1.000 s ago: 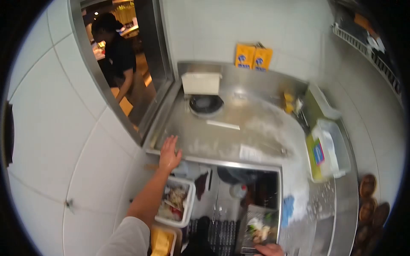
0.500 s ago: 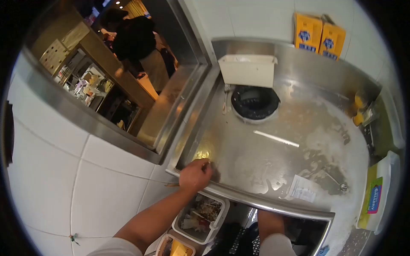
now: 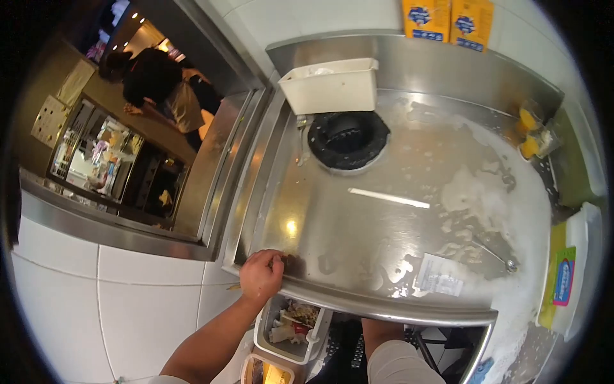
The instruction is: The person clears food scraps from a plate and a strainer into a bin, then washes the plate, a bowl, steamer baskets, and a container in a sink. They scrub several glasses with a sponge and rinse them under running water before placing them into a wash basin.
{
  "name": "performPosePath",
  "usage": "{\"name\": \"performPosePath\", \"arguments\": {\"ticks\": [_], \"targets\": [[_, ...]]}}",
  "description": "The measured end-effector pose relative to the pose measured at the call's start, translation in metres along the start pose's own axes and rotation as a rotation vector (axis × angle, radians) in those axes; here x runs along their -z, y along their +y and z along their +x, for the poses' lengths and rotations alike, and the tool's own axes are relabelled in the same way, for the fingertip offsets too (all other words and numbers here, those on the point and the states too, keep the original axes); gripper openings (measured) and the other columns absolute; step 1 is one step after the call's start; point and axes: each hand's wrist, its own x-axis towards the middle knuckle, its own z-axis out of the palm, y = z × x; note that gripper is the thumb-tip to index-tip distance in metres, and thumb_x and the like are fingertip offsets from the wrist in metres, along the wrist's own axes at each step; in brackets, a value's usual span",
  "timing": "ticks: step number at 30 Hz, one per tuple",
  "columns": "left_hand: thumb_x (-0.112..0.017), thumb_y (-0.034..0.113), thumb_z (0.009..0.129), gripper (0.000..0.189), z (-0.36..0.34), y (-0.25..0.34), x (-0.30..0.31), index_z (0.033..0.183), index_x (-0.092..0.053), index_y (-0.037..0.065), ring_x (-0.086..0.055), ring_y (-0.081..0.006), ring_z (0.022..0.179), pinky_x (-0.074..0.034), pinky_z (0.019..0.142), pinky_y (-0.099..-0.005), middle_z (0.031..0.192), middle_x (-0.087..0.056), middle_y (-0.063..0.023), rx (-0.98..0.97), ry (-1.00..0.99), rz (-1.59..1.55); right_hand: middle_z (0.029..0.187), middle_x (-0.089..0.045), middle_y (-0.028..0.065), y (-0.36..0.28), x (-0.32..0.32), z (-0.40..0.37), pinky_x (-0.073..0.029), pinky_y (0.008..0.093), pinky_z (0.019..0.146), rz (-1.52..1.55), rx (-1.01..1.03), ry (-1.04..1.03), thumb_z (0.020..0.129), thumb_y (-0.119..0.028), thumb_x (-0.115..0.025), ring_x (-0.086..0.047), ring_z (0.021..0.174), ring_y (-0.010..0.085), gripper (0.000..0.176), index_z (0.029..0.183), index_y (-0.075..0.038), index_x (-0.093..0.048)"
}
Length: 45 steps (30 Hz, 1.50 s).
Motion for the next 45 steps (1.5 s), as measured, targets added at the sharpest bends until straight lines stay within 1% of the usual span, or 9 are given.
{"name": "performPosePath", "arguments": {"ticks": [9, 11, 12, 16, 18, 26, 33, 38, 45], "targets": [[-0.061, 0.033, 0.092, 0.026, -0.011, 0.006, 0.004, 0.1, -0.075, 0.012, -0.069, -0.0408, 0.094, -0.055, 0.08, -0.0501, 0.101, -0.074, -0.0167, 0.127, -0.11, 0.133, 0.134, -0.062, 0.0168, -0.004, 0.073, -0.068, -0.045, 0.0551, 0.112, 1.408, 0.071, -0.765, 0.099, -0.025, -0.061, -0.059, 0.122, 0.0359, 0.04, 0.136, -0.009, -0.056], [-0.055, 0.037, 0.097, 0.035, -0.013, 0.004, 0.004, 0.106, -0.074, 0.009, -0.069, -0.0423, 0.095, -0.053, 0.08, -0.0522, 0.105, -0.073, -0.0207, 0.076, -0.143, 0.145, 0.138, -0.051, 0.0044, -0.012, 0.109, -0.186, -0.05, 0.0668, 0.099, 0.989, 0.048, -0.131, 0.096, -0.019, -0.069, -0.053, 0.125, 0.031, 0.032, 0.127, -0.018, -0.059], [-0.052, 0.038, 0.1, 0.041, -0.001, -0.05, -0.023, 0.11, -0.072, 0.005, -0.068, -0.0439, 0.096, -0.052, 0.081, -0.0528, 0.106, -0.073, -0.0217, -0.113, -0.158, 0.257, 0.141, -0.043, -0.0002, 0.0, 0.131, -0.23, -0.051, 0.0726, 0.092, 0.973, -0.032, -0.22, 0.096, -0.022, -0.073, -0.048, 0.128, 0.0264, 0.041, 0.133, -0.021, -0.057], [-0.062, 0.037, 0.095, 0.041, -0.014, 0.004, 0.006, 0.119, -0.069, 0.004, -0.062, -0.0459, 0.114, -0.049, 0.094, -0.0519, 0.122, -0.066, -0.0297, 0.069, -0.277, 0.126, 0.123, -0.065, -0.0006, 0.025, 0.178, -0.393, -0.056, 0.042, 0.092, 0.529, 0.109, -0.394, 0.102, -0.03, -0.066, -0.061, 0.113, 0.0142, 0.052, 0.149, -0.017, -0.049], [-0.049, 0.044, 0.099, 0.05, 0.003, -0.038, -0.027, 0.112, -0.07, 0.001, -0.066, -0.0458, 0.094, -0.05, 0.087, -0.0512, 0.106, -0.072, -0.0221, -0.165, -0.111, 0.129, 0.124, -0.065, 0.0009, 0.014, 0.214, -0.455, -0.052, 0.0325, 0.1, 0.582, 0.416, -0.606, 0.102, -0.022, -0.066, -0.061, 0.115, 0.0118, 0.053, 0.15, -0.009, -0.047], [-0.067, 0.058, 0.092, 0.064, -0.169, -0.013, -0.015, 0.12, -0.068, 0.0, -0.063, -0.0508, 0.097, -0.05, 0.09, -0.0597, 0.109, -0.068, -0.0217, -0.357, 0.368, 0.2, 0.117, -0.07, 0.0055, 0.001, 0.48, -0.767, -0.052, 0.0316, 0.094, -0.144, 0.752, -0.058, 0.093, -0.017, -0.078, -0.067, 0.105, 0.0145, 0.037, 0.124, -0.002, -0.065], [-0.075, 0.038, 0.086, 0.049, -0.327, -0.007, 0.048, 0.122, -0.067, 0.005, -0.051, -0.0507, 0.121, -0.045, 0.101, -0.0562, 0.131, -0.053, -0.0326, -0.499, -0.466, 0.38, 0.095, -0.068, 0.015, 0.211, 0.631, -0.665, -0.054, 0.0428, 0.08, -0.48, 0.537, 1.054, 0.084, -0.006, -0.073, -0.067, 0.09, 0.0351, 0.022, 0.105, -0.006, -0.065], [-0.084, 0.022, 0.076, 0.06, -0.326, -0.042, 0.116, 0.131, -0.063, 0.01, -0.03, -0.0536, 0.142, -0.032, 0.117, -0.0537, 0.152, -0.029, -0.0396, -0.253, -0.68, 0.287, 0.097, -0.071, 0.0102, 0.318, 0.645, -0.575, -0.05, 0.0542, 0.086, -0.664, 0.213, 1.333, 0.081, -0.011, -0.063, -0.067, 0.102, 0.0354, 0.022, 0.101, -0.015, -0.07], [-0.077, 0.024, 0.077, 0.05, -0.363, -0.028, 0.129, 0.125, -0.067, 0.01, -0.031, -0.0505, 0.143, -0.036, 0.116, -0.0529, 0.145, -0.048, -0.0289, 0.03, -0.41, 0.243, 0.116, -0.071, 0.0122, 0.32, 0.613, -0.555, -0.045, 0.0611, 0.098, -0.68, -0.057, 0.899, 0.092, -0.027, -0.056, -0.064, 0.117, 0.0371, 0.037, 0.126, -0.014, -0.065]]}}
